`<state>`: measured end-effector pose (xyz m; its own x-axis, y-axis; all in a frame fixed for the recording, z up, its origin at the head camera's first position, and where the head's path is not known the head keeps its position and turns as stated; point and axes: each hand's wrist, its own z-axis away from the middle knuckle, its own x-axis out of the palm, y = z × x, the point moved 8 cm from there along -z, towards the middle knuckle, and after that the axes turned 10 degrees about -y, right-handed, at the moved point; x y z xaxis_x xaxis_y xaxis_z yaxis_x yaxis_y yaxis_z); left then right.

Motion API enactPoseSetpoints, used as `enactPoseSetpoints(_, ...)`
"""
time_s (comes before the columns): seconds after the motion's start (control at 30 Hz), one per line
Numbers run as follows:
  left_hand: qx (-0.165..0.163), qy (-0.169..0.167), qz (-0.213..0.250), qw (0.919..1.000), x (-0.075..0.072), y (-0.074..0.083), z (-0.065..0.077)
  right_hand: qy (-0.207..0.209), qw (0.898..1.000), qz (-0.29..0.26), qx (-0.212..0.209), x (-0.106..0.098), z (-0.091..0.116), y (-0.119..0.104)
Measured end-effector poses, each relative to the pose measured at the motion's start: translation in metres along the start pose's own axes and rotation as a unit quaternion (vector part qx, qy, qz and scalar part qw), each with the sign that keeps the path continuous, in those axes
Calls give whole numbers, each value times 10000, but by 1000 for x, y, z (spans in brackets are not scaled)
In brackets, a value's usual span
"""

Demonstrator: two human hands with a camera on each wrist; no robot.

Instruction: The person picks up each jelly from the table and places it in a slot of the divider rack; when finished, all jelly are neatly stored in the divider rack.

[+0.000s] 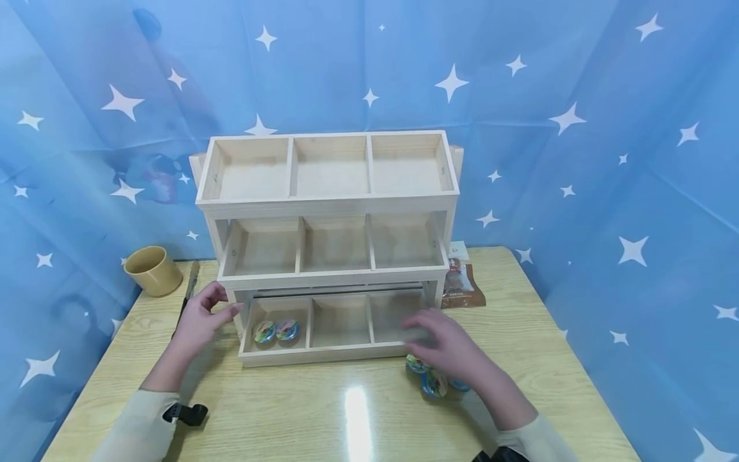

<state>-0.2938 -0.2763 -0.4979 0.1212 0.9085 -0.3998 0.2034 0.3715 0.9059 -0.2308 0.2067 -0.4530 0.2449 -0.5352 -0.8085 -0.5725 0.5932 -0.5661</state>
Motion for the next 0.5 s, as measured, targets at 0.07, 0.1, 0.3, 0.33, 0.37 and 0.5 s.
enactPoseSetpoints(0.07,-4,8,-4,10000,0,0,0,143,9999,-2,48,-4,11,6)
enactPoseSetpoints(0.1,-11,13,-24,10000,0,0,0,200,9998,10,84,-6,16,9)
enactPoseSetpoints(0.3,-91,23,-107,9999,-1,1,1,240,9976,-92,641,-12,43,28)
enactPoseSetpoints(0.33,-96,21,-93,9999,-1,0,0,234,9970,-119,727,-12,47,30)
enactPoseSetpoints(0.37,-96,20,-61,9999,0,0,0,243,9965,-131,788,-12,50,33)
enactPoseSetpoints(0.5,-85,24,-22,10000,0,0,0,303,9959,-161,837,-12,64,39)
